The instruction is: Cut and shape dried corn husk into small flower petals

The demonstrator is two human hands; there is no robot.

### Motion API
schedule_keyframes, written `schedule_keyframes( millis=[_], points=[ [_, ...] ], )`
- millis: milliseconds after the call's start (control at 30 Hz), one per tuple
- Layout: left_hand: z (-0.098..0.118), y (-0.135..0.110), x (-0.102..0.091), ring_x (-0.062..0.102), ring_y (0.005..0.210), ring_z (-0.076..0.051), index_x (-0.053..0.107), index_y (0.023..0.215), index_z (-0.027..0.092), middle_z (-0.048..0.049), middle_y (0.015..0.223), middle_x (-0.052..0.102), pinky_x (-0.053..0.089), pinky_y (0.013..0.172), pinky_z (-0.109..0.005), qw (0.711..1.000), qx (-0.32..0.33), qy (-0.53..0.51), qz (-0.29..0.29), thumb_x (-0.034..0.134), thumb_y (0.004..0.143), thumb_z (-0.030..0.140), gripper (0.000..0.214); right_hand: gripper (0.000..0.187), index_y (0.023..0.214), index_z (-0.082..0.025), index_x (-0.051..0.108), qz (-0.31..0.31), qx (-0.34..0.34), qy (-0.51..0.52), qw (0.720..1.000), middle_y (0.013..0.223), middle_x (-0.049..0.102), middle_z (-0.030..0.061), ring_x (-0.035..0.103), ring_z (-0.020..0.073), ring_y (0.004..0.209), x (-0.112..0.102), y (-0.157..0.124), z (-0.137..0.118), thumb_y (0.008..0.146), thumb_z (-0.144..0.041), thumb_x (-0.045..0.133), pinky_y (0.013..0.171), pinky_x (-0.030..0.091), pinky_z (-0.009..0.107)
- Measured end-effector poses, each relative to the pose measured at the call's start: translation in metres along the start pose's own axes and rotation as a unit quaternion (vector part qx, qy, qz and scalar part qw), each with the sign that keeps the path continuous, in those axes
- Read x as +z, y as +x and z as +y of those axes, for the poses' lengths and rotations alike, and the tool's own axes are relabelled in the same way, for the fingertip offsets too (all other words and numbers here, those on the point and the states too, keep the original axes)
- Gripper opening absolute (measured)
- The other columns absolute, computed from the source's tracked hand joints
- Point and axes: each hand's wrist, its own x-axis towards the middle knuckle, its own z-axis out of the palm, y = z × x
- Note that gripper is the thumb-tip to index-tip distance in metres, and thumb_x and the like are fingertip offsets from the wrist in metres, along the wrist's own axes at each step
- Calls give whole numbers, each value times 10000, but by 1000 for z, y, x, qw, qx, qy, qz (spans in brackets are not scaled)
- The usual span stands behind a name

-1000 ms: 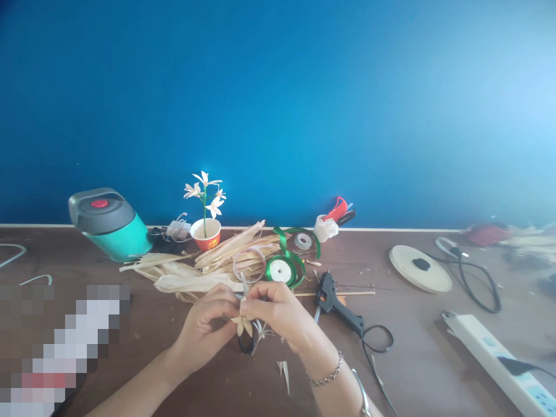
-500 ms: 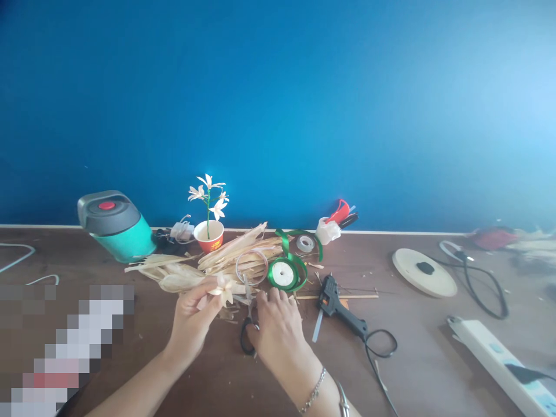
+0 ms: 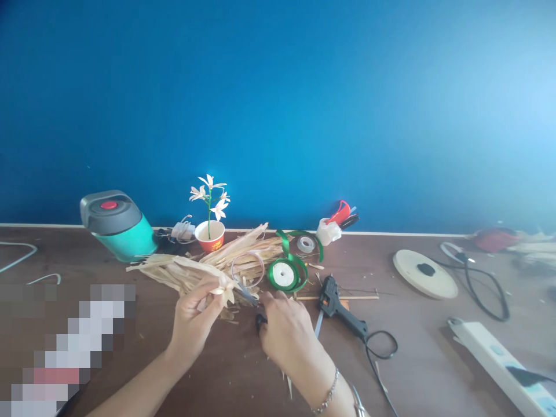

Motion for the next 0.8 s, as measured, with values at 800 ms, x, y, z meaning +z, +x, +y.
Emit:
schedule_keyframes(
  millis=[800],
  points=[
    [4,-1,0,603,709,-143,607,716,200,15,709,644,470,668,-248,983,149,105,7,614,777,86,130,317,590,-158,557,-52,65,732,677,555,519,-30,385,78,534,5,-1,-35,659,-397,752,535,269,219]
  ],
)
